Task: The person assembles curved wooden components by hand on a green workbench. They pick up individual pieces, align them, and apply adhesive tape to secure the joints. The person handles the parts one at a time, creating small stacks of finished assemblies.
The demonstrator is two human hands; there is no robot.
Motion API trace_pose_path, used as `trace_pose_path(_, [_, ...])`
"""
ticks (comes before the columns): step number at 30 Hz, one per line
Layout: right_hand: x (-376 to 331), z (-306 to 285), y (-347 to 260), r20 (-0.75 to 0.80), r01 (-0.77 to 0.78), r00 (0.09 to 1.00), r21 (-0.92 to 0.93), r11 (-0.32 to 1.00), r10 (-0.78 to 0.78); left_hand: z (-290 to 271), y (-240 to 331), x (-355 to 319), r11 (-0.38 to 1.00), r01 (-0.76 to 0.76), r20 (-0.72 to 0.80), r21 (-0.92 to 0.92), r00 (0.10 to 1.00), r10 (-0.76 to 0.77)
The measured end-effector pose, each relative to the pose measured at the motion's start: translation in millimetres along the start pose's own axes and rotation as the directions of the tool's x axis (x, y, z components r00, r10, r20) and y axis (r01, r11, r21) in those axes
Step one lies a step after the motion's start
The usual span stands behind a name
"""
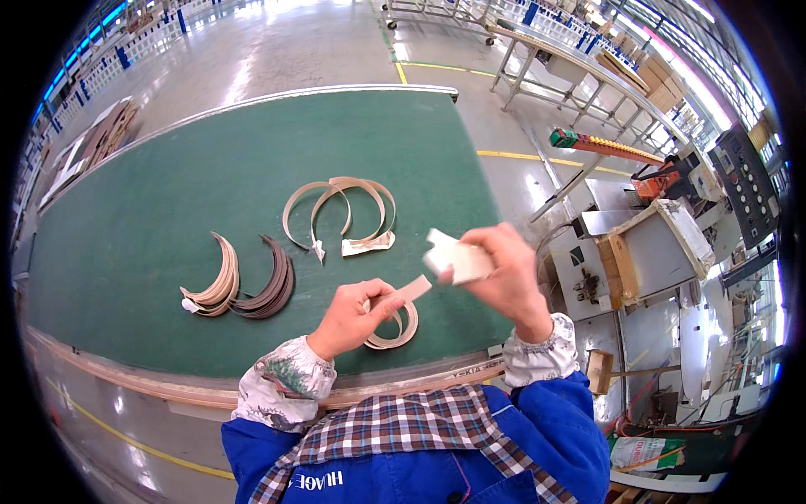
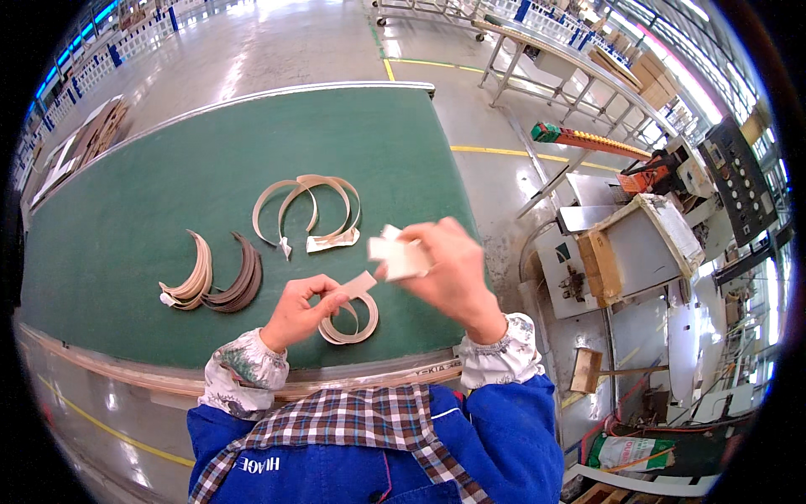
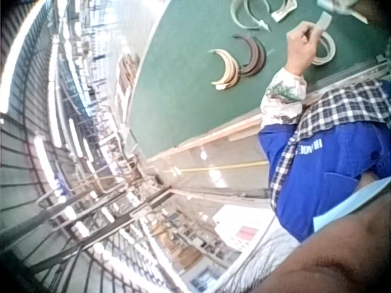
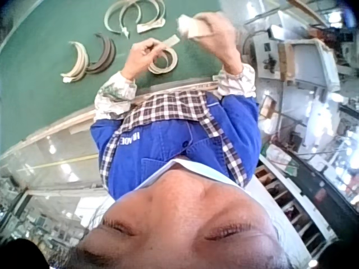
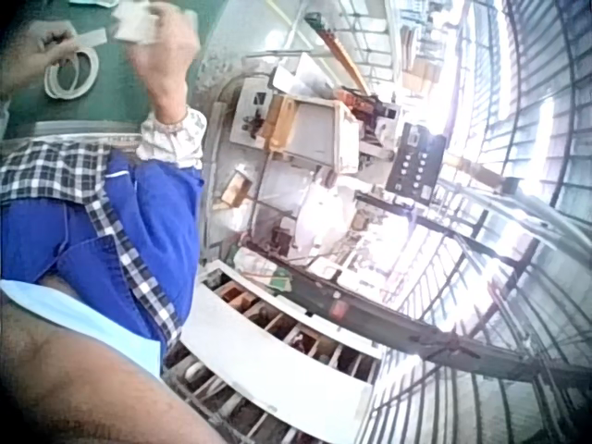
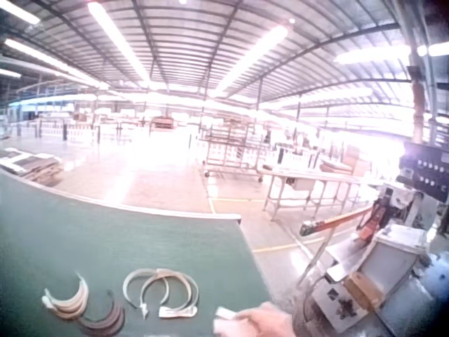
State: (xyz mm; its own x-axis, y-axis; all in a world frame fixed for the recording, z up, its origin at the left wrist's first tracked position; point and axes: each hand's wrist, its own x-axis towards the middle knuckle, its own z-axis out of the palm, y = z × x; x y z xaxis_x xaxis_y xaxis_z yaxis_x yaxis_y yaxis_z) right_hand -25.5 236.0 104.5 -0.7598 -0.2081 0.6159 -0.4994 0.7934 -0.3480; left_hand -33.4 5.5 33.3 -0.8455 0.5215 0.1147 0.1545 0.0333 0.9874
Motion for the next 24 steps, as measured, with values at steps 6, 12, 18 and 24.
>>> trace_pose_path(6, [-12.1, 16.5, -5.5, 0.411, -0.058, 0.911, 0.221, 0.974, -0.039, 4.1, -14.7, 2.0, 0.971, -0.235, -0.059, 0.037, 0.970, 0.237])
trace_pose_path(12, [-7.0, -9.8, 16.1, 0.271, -0.482, 0.876, 0.546, 0.685, 0.400, 15.5, -24.6, 0.3, 0.995, 0.013, 0.104, 0.098, 0.994, -0.023])
trace_pose_path(18, [-3.7, -33.9, 47.5, 0.052, -0.571, 0.783, 0.458, 0.682, 0.620, 8.5, -22.8, -0.6, 0.866, -0.306, 0.225, 0.395, 0.946, 0.232])
trace_pose_path(24, [-14.5, -42.9, 31.3, -0.059, -0.073, 0.996, -0.178, 0.981, 0.063, -0.6, -5.2, 5.0, 0.903, -0.256, 0.144, 0.345, 0.965, 0.218])
